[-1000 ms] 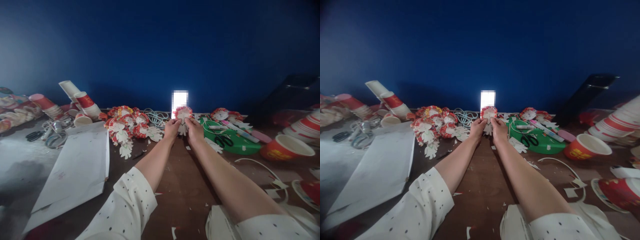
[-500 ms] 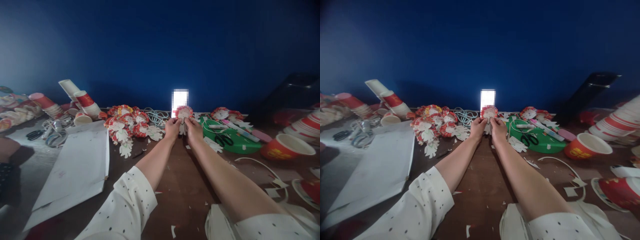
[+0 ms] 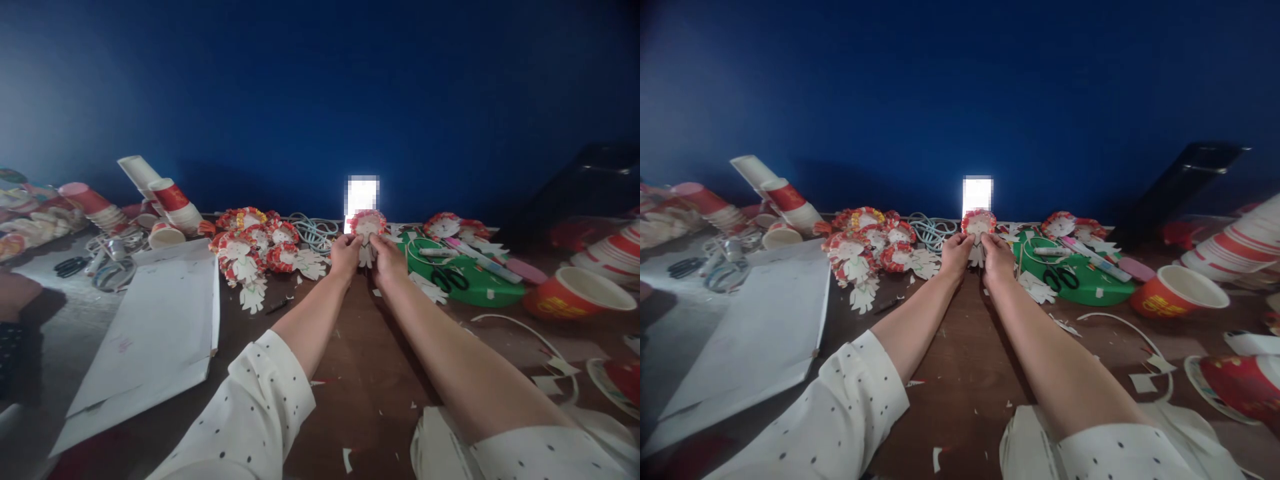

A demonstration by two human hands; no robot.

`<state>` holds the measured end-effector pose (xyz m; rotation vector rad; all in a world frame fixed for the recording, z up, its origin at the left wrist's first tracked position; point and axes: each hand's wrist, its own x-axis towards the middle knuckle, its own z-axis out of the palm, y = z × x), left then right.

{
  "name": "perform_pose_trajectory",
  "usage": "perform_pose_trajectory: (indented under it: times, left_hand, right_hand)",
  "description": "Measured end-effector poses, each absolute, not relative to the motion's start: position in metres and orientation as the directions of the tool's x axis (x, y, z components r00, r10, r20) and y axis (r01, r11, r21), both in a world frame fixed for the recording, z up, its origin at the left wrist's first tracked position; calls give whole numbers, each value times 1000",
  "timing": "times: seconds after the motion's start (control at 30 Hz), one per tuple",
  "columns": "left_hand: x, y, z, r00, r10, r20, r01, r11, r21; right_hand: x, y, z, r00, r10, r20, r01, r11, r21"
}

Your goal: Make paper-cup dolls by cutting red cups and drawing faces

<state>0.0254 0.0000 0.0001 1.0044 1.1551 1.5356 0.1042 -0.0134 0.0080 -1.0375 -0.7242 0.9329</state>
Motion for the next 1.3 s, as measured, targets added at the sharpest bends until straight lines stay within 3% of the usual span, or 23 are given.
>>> perform_pose_trajectory:
  times: [0.1,0.3,0.7,0.93,1.1,1.3]
  left_hand:
    - [26,0,0,-229,971,63,-212,-113,971]
    - [26,-2,2,-204,978,50,-253,-102,962]
    - [28,-5,-2,-95,995,12,-363,-46,931]
    - [26,-1,2,-174,985,1,-338,-61,939]
    - [26,-3,7,-156,987,-42,-376,-20,926]
    - [21,1,2,-146,989,10,-305,-55,951]
  right_hand:
    - [103,-15,9,452,892,-8,-364,176,-915]
    - [102,-14,11,467,884,-31,-354,155,-922]
    - [107,-17,13,567,807,166,11,194,-981]
    - [104,-17,11,464,882,82,-170,180,-969]
    - [105,-19,15,427,900,91,-169,178,-969]
    - [106,-22,17,366,925,99,-184,176,-967]
